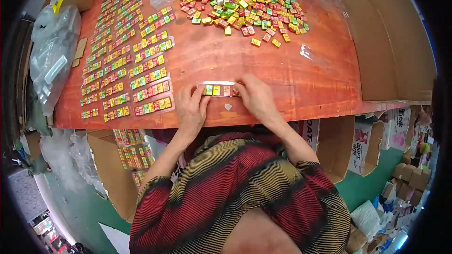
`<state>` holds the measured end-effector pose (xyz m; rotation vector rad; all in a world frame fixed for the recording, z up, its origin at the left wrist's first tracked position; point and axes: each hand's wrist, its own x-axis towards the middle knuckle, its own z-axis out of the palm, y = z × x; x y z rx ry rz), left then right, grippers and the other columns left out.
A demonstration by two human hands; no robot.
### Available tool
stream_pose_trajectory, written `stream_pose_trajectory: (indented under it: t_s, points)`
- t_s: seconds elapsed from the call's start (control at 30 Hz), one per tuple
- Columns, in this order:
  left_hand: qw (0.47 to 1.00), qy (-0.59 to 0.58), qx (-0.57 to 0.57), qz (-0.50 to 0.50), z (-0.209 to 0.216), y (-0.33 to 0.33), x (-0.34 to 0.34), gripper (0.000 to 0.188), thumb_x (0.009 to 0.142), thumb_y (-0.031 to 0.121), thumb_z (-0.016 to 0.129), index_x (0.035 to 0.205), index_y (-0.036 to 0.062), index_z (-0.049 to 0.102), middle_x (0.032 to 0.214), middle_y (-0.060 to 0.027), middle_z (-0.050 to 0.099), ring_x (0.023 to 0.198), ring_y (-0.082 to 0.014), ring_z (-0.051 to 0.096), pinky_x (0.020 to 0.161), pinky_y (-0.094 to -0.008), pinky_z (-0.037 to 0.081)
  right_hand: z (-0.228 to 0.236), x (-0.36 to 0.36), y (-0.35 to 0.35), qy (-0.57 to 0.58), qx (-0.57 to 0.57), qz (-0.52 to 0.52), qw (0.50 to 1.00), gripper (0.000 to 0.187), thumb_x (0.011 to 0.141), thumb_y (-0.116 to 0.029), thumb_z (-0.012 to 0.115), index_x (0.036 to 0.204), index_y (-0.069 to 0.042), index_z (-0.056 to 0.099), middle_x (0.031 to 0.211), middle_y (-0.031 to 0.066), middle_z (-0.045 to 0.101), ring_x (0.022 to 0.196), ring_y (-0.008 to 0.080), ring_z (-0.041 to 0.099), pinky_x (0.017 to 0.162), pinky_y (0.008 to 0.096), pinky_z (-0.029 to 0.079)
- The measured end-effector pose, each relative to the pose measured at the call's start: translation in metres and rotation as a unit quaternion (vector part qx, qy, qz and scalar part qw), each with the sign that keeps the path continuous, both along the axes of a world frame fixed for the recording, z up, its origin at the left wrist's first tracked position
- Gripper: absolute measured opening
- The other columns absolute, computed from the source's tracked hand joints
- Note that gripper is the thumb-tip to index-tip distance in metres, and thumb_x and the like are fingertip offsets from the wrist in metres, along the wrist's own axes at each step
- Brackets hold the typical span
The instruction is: Arranging small colorful blocks into neat rows on a workspace table.
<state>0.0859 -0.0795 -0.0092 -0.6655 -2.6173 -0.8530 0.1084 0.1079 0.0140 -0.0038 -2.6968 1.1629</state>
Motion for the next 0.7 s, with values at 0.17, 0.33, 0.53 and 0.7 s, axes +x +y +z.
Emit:
stream_pose_trajectory:
  t_s: [0.17, 0.33, 0.53, 0.7]
  points:
    - [1.0, -0.021, -0.01, -0.008, 0.0, -0.001, -0.001, 0.032, 0.07, 0.013, 0.068, 0.1, 0.0059, 0.06, 0.097, -0.0106, 0.053, 0.093, -0.0284, 0.05, 0.082, -0.039, 0.037, -0.008, -0.007, -0.014, -0.024, 0.068, 0.027, 0.997, 0.014, 0.08, -0.013, 0.057, 0.086, -0.001, 0.053, 0.076, 0.0168, 0.057, 0.073, 0.0332, 0.057, 0.063, 0.0418, 0.045]
    - [1.0, -0.024, -0.009, -0.006, 0.003, 0.0, -0.002, 0.034, 0.07, 0.013, 0.068, 0.102, 0.0079, 0.06, 0.097, -0.0097, 0.053, 0.092, -0.028, 0.05, 0.081, -0.039, 0.036, -0.008, -0.009, 0.001, -0.044, 0.007, 0.048, 0.998, 0.014, 0.08, -0.012, 0.057, 0.088, 0.0, 0.057, 0.077, 0.0165, 0.059, 0.074, 0.0315, 0.059, 0.065, 0.0379, 0.047]
    - [0.999, 0.019, -0.028, -0.018, 0.004, 0.0, -0.001, 0.036, 0.069, 0.012, 0.067, 0.104, 0.0086, 0.06, 0.094, -0.0116, 0.051, 0.088, -0.0281, 0.048, 0.076, -0.04, 0.037, 0.001, -0.007, 0.018, 0.032, 0.0, -0.03, 0.999, 0.013, 0.081, -0.009, 0.057, 0.091, -0.001, 0.059, 0.081, 0.0144, 0.061, 0.074, 0.0266, 0.061, 0.065, 0.035, 0.048]
    - [0.999, 0.009, -0.035, -0.02, -0.001, 0.0, -0.002, 0.033, 0.07, 0.012, 0.067, 0.102, 0.0091, 0.06, 0.096, -0.0122, 0.051, 0.089, -0.0287, 0.048, 0.077, -0.0405, 0.037, -0.002, -0.006, -0.009, 0.013, 0.056, 0.052, 0.997, 0.011, 0.079, -0.011, 0.059, 0.085, -0.003, 0.055, 0.077, 0.0132, 0.058, 0.075, 0.0306, 0.058, 0.064, 0.0373, 0.046]
